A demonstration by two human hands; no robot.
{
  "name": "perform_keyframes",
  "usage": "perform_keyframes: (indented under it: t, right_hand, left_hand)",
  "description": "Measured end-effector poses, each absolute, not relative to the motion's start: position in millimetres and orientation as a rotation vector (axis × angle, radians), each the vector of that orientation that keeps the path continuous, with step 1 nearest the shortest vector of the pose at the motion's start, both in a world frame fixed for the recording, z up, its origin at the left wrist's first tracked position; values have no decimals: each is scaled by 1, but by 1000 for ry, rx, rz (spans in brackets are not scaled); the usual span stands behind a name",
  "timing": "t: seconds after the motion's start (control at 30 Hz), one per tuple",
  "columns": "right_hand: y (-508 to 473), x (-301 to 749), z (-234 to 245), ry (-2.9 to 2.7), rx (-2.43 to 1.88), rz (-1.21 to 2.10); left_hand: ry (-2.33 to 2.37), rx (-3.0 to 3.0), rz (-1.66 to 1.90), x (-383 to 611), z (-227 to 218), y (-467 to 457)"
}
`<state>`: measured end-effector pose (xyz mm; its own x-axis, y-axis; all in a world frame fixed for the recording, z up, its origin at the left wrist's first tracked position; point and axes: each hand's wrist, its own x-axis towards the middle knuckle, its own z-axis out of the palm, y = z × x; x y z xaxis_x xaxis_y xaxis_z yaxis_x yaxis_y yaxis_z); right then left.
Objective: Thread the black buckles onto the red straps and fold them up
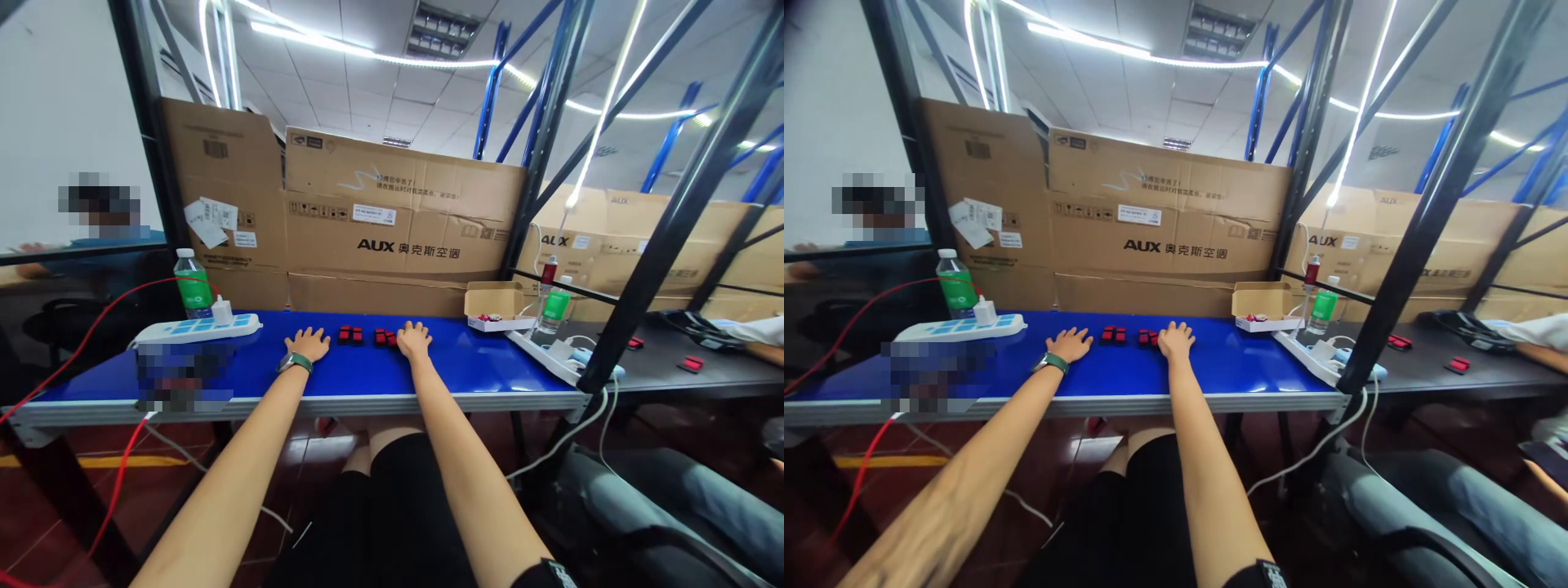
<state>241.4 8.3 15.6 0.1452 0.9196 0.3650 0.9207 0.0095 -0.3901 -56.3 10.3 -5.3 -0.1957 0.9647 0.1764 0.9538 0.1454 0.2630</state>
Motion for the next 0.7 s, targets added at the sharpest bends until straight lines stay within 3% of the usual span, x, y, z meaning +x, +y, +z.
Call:
perform_keyframes:
  t: [0.17, 0.3, 0.47, 0.7]
  right_hand:
    - [7, 239, 17, -2097, -1649, 67]
    - [10, 238, 16, -2062, -1754, -45]
    - [13, 238, 16, -2140, -1485, 9]
    - [15, 236, 13, -1964, -1664, -71]
  left_hand:
    - [2361, 1972, 489, -56, -6, 11]
    - [2372, 1978, 471, -56, -4, 10]
    - [2383, 1972, 458, -55, -4, 10]
    - [2373, 1983, 511, -55, -4, 9]
